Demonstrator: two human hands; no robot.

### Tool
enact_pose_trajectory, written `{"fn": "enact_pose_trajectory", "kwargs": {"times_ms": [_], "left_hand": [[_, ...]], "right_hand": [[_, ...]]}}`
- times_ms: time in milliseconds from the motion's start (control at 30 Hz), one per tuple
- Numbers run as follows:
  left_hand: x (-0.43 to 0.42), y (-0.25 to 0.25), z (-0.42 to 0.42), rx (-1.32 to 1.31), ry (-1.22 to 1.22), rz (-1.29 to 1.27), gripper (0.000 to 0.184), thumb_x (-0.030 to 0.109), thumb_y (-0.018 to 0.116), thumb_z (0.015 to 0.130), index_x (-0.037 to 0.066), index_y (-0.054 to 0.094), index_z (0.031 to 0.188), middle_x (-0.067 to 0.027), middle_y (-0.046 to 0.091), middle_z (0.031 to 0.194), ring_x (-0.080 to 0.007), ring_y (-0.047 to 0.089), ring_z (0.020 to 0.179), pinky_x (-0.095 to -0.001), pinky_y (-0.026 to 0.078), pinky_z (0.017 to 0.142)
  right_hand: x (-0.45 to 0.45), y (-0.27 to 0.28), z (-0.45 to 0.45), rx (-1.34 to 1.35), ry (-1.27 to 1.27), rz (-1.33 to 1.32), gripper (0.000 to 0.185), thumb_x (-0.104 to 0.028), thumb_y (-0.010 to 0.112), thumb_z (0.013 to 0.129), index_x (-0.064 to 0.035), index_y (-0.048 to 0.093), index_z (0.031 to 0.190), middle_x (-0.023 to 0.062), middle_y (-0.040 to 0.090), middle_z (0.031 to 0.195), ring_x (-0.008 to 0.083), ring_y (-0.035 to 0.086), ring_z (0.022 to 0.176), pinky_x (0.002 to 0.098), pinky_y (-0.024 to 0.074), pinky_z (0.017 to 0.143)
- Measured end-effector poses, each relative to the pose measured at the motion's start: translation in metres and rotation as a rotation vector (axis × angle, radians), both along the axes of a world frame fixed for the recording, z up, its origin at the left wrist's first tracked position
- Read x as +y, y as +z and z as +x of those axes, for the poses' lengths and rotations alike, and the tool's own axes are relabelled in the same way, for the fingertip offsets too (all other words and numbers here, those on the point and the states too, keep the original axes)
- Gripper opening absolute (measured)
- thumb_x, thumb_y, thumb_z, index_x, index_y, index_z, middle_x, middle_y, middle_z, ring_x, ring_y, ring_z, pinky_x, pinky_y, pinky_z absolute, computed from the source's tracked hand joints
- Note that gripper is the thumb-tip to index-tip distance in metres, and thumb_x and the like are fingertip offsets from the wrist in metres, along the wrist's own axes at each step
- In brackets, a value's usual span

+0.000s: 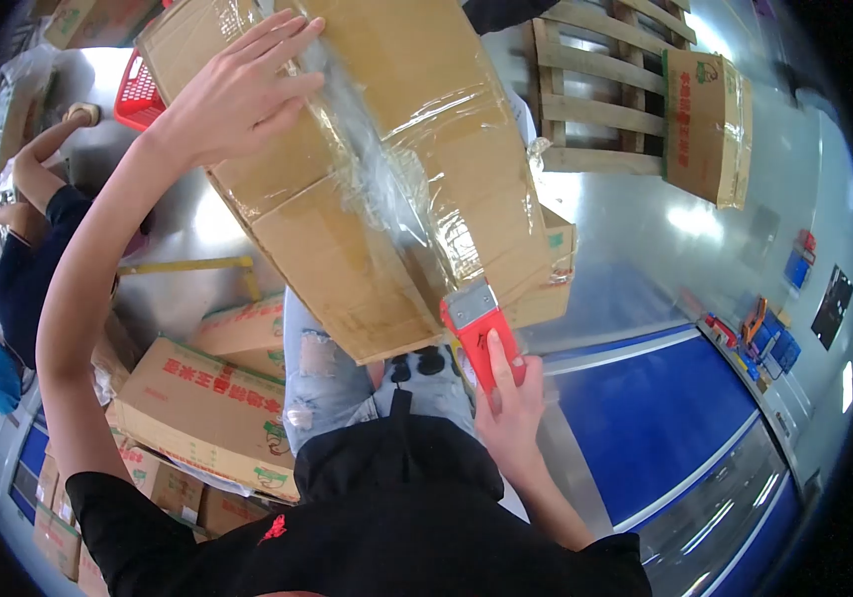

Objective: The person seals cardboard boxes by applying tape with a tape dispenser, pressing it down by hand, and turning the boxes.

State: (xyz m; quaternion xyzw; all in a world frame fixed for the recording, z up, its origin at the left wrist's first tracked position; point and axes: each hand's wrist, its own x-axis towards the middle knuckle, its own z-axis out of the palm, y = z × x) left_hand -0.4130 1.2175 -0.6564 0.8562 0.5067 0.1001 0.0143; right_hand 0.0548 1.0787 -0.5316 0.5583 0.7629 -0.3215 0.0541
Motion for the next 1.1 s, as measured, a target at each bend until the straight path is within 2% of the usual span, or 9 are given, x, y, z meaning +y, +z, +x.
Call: {"fn": "enact_pose_trajectory", "kwargs": {"times_ms": [267,333,367,433,567,667,767,867,1100], "left_hand": [[0.014,-0.008,0.005,-0.137,0.11,-0.15,0.04,0.033,0.058,0.108,0.01,0.061,0.141,-0.0292,0.058,0.152,-0.0454,0.05,0.147,-0.0497,0.037,0.128],[0.012,-0.01,0.015,-0.079,0.139,-0.322,0.078,0.039,0.067,0.102,0.014,0.037,0.169,-0.0312,0.024,0.175,-0.0513,0.021,0.163,-0.0531,0.017,0.136],[0.008,-0.013,0.029,-0.079,0.138,-0.324,0.078,0.039,0.067,0.102,0.014,0.037,0.169,-0.0312,0.024,0.175,-0.0513,0.021,0.163,-0.0531,0.017,0.136],[-0.003,-0.024,0.066,0.055,0.297,0.039,0.056,0.039,0.057,0.11,0.012,0.05,0.159,-0.0361,0.053,0.153,-0.0458,0.048,0.149,-0.0508,0.035,0.129],[-0.014,-0.032,0.088,-0.116,0.398,0.099,0.065,0.042,0.058,0.11,0.014,0.044,0.166,-0.0417,0.048,0.155,-0.0459,0.044,0.152,-0.0511,0.031,0.131],[-0.018,-0.024,0.099,-0.169,0.453,0.101,0.065,0.039,0.056,0.11,0.007,0.043,0.165,-0.0355,0.042,0.164,-0.0423,0.039,0.158,-0.0501,0.028,0.133],[-0.016,0.002,0.109,-0.066,0.391,-0.125,0.076,0.03,0.057,0.106,-0.017,0.033,0.16,-0.0347,0.031,0.171,-0.0423,0.024,0.164,-0.0503,0.02,0.135],[-0.03,-0.021,0.144,-0.307,0.304,-0.136,0.065,0.034,0.055,0.11,0.0,0.041,0.165,-0.0266,0.038,0.171,-0.0367,0.036,0.161,-0.0492,0.024,0.135],[-0.09,-0.014,0.245,-0.112,0.037,-0.358,0.069,0.039,0.049,0.111,0.006,0.036,0.169,-0.0128,0.03,0.178,-0.0272,0.026,0.166,-0.0442,0.018,0.137]], "right_hand": [[-0.004,0.008,0.004,0.017,-0.032,-0.045,0.084,0.0,0.079,0.082,-0.0143,0.056,0.161,0.0195,0.053,0.113,0.0386,0.058,0.102,0.0443,0.0523,0.089],[-0.01,0.008,0.004,0.012,-0.014,-0.041,0.084,0.001,0.079,0.081,-0.0145,0.056,0.16,0.0198,0.053,0.114,0.0382,0.059,0.102,0.0439,0.0525,0.088],[-0.012,0.007,0.004,0.011,-0.014,-0.044,0.084,0.001,0.079,0.081,-0.0145,0.056,0.16,0.0198,0.053,0.114,0.0382,0.059,0.102,0.0439,0.0525,0.088],[-0.015,0.003,0.004,0.022,-0.009,0.012,0.085,0.001,0.08,0.08,-0.0146,0.057,0.16,0.0195,0.053,0.113,0.0378,0.058,0.1,0.044,0.0524,0.085],[-0.03,-0.005,0.02,-0.066,0.053,0.036,0.081,0.006,0.078,0.078,-0.0116,0.062,0.156,0.0213,0.054,0.117,0.0386,0.061,0.101,0.0438,0.0547,0.084],[-0.046,-0.012,0.034,-0.056,0.034,0.036,0.081,0.005,0.08,0.077,-0.012,0.064,0.154,0.0213,0.054,0.117,0.0389,0.06,0.102,0.0448,0.0542,0.085],[-0.06,-0.015,0.047,-0.083,0.034,0.064,0.084,0.0,0.082,0.078,-0.0201,0.061,0.157,0.0183,0.053,0.111,0.0373,0.057,0.1,0.0432,0.0509,0.084],[-0.071,-0.02,0.063,-0.11,0.051,0.014,0.084,-0.002,0.083,0.078,-0.0204,0.062,0.157,0.0184,0.053,0.111,0.0376,0.057,0.1,0.0439,0.0513,0.086],[-0.089,-0.017,0.084,-0.141,0.038,-0.014,0.081,0.002,0.086,0.074,-0.0149,0.066,0.151,0.0177,0.053,0.11,0.0369,0.059,0.098,0.0447,0.0542,0.082]]}}
